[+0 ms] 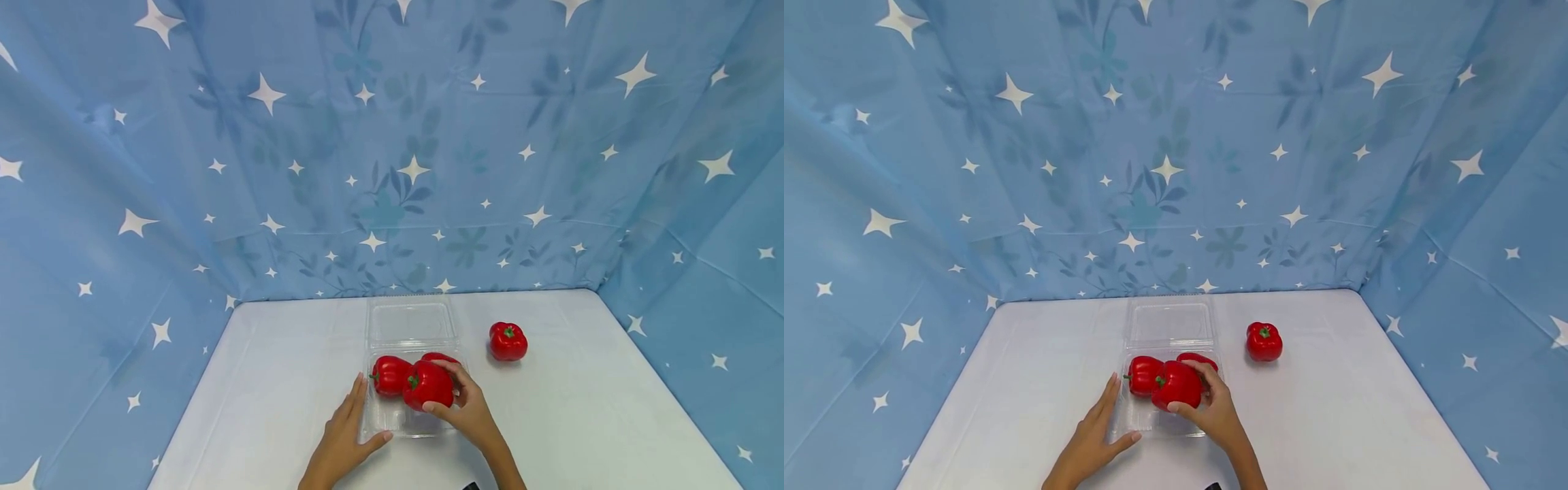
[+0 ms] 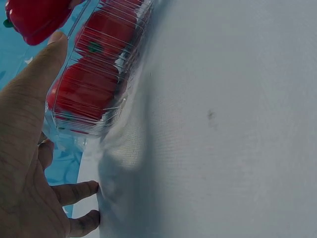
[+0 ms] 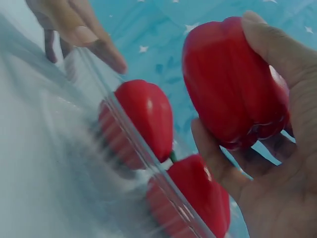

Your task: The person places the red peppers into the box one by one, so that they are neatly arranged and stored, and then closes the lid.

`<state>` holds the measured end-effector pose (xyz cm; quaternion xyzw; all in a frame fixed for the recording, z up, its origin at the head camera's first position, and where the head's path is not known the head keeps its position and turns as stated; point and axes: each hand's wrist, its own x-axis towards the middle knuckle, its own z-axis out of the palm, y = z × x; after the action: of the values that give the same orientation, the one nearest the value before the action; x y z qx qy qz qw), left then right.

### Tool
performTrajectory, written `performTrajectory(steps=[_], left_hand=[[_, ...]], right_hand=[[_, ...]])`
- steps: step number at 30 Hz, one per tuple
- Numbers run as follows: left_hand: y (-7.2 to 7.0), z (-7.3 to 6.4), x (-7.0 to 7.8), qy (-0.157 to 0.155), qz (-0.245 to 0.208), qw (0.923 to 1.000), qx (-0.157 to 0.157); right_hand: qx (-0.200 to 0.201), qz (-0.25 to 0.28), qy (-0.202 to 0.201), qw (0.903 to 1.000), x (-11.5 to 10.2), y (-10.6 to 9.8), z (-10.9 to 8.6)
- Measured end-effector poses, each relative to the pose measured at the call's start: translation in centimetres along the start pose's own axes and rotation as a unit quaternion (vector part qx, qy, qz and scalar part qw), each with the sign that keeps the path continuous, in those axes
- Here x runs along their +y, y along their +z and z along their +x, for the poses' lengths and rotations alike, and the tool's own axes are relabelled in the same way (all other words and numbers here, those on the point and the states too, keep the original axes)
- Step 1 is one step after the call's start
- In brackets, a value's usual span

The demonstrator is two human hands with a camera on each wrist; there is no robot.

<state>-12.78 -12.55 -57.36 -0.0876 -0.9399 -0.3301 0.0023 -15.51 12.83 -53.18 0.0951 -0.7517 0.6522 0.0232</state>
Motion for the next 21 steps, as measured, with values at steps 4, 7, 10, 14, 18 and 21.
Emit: performTrajectory(steps=[4,7,10,14,18,21], left_hand=[[0.0,0.1,-0.1,0.008,0.001,1.0000,0.005],[0.1,0.1,-0.2,0.019,0.001,0.9998,0.012],[0.1,0.1,-0.3,0.027,0.005,0.9994,0.020],[0.0,0.1,-0.3,0.037,0.010,0.9989,0.026],[0.0,0.0,-0.4,0.041,0.006,0.9989,0.021],[0.0,0.0,-0.4,0.039,0.003,0.9991,0.016]], right_hand=[[-0.004,-0.075,-0.023,0.9969,0.0,1.0,-0.1],[-0.011,-0.118,-0.035,0.9923,0.1,1.7,-0.3],[-0.018,-0.149,-0.049,0.9875,0.2,2.5,-0.5],[-0.021,-0.172,-0.051,0.9835,0.3,3.3,-0.6],[-0.029,-0.176,-0.046,0.9828,0.5,3.8,-0.7],[-0.036,-0.185,-0.055,0.9806,0.7,4.0,-0.7]])
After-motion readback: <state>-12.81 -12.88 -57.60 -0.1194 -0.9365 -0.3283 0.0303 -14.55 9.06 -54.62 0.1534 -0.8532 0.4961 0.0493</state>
